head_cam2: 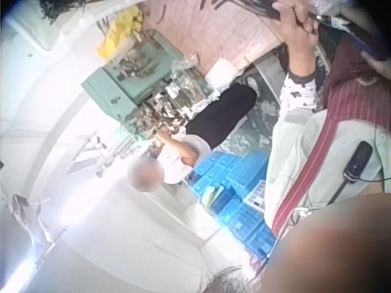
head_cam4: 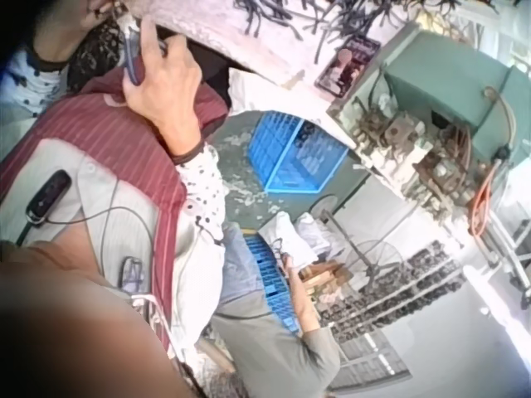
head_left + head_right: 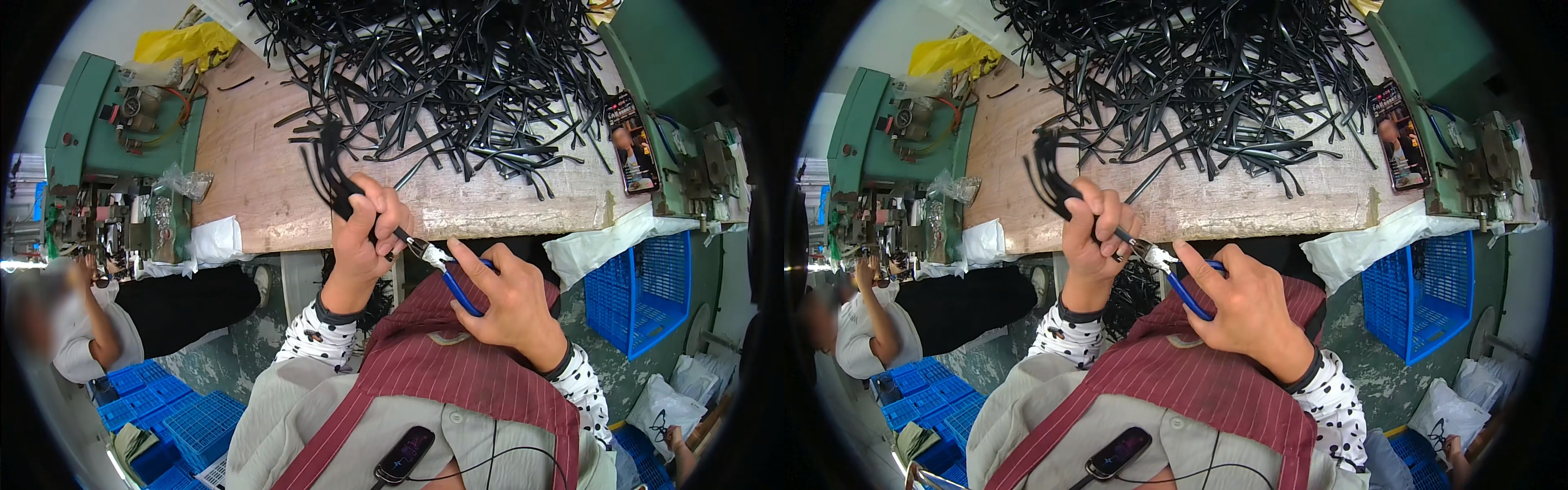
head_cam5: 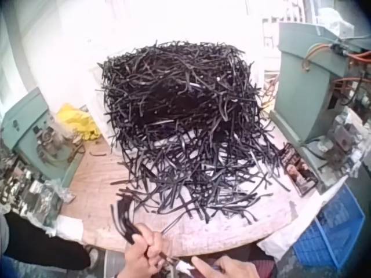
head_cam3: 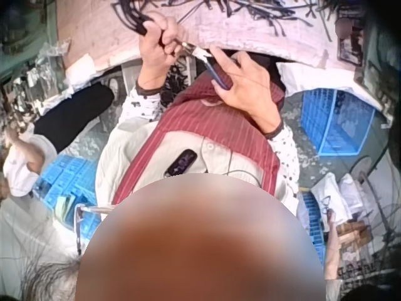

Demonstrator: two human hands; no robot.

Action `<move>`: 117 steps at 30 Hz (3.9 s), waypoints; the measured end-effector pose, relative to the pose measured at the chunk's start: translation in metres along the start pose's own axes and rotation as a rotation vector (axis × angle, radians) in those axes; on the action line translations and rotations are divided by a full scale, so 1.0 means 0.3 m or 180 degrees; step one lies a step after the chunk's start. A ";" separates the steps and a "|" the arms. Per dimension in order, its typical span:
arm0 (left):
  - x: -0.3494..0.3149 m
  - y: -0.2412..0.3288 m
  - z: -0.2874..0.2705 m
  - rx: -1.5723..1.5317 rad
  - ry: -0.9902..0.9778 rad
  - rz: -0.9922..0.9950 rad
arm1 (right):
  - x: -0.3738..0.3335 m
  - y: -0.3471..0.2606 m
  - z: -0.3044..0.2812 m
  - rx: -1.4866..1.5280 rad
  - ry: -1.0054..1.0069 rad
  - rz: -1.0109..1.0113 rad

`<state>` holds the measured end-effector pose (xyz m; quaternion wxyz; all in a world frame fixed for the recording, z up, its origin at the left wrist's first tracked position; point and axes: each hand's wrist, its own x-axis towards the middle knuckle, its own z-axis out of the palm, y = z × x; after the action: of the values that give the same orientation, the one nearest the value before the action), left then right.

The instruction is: The person repeatedly picks up black cables from a pile on a workbench and uses blue-handled pliers to cut them into shorter pieces. The cut pieces are dropped back onto the table. Another person is visible working in the background.

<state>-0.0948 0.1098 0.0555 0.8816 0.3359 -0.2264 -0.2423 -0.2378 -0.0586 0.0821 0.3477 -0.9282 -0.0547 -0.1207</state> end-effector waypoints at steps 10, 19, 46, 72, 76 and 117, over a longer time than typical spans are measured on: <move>-0.050 -0.062 0.077 0.2183 0.0457 0.1701 | -0.011 -0.012 0.013 0.0913 -0.0283 0.0494; -0.046 -0.046 0.088 0.0556 0.1368 0.0564 | -0.021 -0.012 0.009 0.1049 -0.0572 0.0816; 0.015 -0.029 -0.108 0.0718 0.1416 -0.0659 | -0.031 0.004 0.039 0.0050 0.0010 0.0477; 0.027 0.017 -0.032 -0.0688 0.0093 -0.1388 | -0.008 -0.006 0.001 -0.0227 -0.0008 -0.0016; -0.011 -0.021 0.035 0.0298 0.0647 -0.0149 | -0.023 0.014 0.025 0.0236 -0.0095 0.0285; 0.034 0.007 -0.019 0.2067 0.1386 -0.0872 | -0.055 0.010 0.019 0.1000 -0.0276 0.0962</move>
<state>-0.0828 0.1081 0.0555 0.7167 0.6670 -0.0524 -0.1966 -0.2520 -0.0574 0.0717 0.4995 -0.8646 0.0520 -0.0173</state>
